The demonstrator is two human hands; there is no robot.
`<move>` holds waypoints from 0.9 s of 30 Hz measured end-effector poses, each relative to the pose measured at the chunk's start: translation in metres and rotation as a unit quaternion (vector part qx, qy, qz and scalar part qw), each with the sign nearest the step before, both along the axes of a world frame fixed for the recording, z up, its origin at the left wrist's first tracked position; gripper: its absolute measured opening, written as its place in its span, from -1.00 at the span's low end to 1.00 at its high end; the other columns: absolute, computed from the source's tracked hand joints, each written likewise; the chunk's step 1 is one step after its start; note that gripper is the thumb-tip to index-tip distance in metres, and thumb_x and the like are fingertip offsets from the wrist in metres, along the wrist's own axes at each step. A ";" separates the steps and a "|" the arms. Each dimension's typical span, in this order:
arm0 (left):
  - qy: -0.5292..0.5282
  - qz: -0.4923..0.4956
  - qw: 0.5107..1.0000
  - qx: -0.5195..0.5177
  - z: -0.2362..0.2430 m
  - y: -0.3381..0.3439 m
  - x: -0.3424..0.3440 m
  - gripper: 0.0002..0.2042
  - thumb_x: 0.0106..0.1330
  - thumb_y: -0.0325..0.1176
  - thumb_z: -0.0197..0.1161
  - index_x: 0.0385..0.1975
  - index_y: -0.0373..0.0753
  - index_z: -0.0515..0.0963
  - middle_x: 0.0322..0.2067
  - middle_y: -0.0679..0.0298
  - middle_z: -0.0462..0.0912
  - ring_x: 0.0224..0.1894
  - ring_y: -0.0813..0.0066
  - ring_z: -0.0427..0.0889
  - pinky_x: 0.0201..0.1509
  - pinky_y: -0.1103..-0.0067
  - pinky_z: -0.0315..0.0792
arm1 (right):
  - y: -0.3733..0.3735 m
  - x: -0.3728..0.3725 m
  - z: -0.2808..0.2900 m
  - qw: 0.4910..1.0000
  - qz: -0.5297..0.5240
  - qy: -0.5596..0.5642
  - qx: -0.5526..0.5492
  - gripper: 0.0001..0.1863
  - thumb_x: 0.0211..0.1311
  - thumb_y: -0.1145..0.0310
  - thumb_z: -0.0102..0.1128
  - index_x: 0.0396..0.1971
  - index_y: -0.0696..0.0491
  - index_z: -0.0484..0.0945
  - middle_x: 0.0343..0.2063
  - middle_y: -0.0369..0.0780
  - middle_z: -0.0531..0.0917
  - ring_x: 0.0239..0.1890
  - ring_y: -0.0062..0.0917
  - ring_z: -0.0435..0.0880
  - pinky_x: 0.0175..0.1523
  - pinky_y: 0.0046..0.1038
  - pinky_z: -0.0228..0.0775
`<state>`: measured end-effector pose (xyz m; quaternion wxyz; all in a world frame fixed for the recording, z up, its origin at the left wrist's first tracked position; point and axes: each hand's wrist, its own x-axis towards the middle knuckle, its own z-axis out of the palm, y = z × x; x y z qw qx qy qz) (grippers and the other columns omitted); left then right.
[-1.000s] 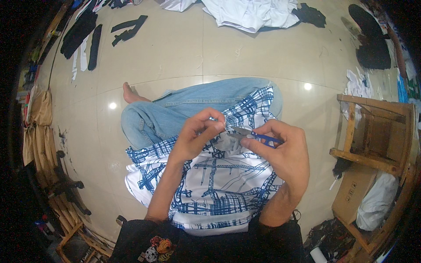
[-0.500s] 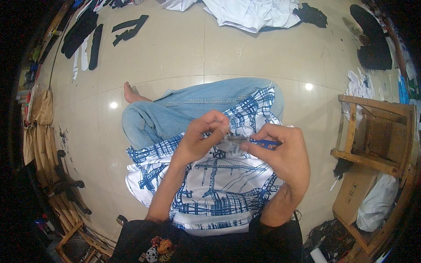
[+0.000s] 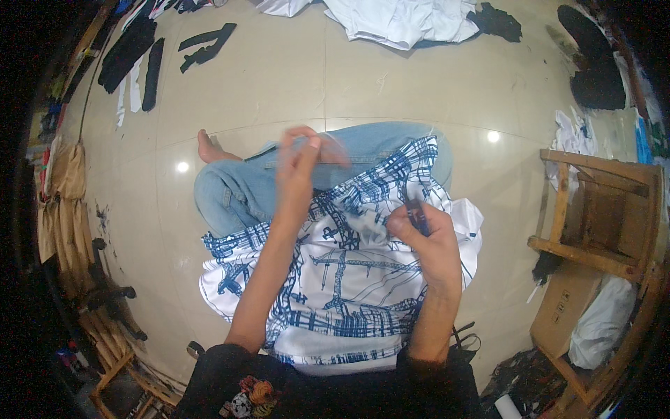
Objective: The person sits on the floor and uses a pair of scissors to trim loose threads and excess fabric from the hem of a white shirt with a blue pattern. They carefully cut along the edge of the garment and then unfold the shirt to display the finished result.
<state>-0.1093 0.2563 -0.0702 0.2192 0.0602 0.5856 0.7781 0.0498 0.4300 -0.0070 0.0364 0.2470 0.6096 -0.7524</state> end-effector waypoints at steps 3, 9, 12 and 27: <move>0.154 0.110 0.965 -0.183 -0.014 0.003 -0.003 -0.69 0.48 -0.35 0.11 0.14 -0.28 0.38 0.19 0.05 0.50 0.22 0.29 0.50 0.31 0.38 0.32 | -0.008 -0.005 0.001 0.995 -0.084 0.055 -0.028 -0.77 0.23 0.35 0.40 -0.25 0.18 0.60 -0.47 -0.42 0.51 -0.48 -0.75 0.36 -0.30 -0.66 0.19; 0.201 -0.241 0.948 -0.054 -0.016 0.005 0.032 -0.77 0.46 -0.29 0.20 0.00 -0.24 0.51 0.01 0.16 0.62 0.12 0.48 0.50 0.22 0.52 0.33 | -0.003 -0.005 -0.001 0.991 -0.106 0.049 -0.057 -0.71 0.28 0.26 0.38 -0.21 0.18 0.59 -0.50 -0.44 0.46 -0.54 -0.81 0.28 -0.44 -0.69 0.04; -0.088 -0.242 0.962 0.089 -0.012 -0.003 0.044 -0.85 0.47 -0.28 0.21 -0.12 -0.19 0.51 -0.15 0.26 0.67 -0.08 0.64 0.54 0.02 0.64 0.37 | -0.006 -0.007 0.006 0.994 -0.109 0.030 0.008 -0.78 0.31 0.33 0.34 -0.23 0.18 0.59 -0.49 -0.44 0.47 -0.54 -0.82 0.28 -0.45 -0.72 0.02; -0.058 -0.168 0.982 0.065 0.024 -0.003 0.047 -0.79 0.47 -0.37 0.23 0.01 -0.16 0.42 -0.69 0.58 0.36 -0.61 0.84 0.14 -0.47 0.73 -0.02 | -0.014 -0.029 0.034 0.928 0.027 0.067 0.367 -0.85 0.05 0.60 0.41 -0.39 0.20 0.60 -0.44 -0.32 0.54 -0.38 -0.66 0.49 -0.29 -0.60 0.28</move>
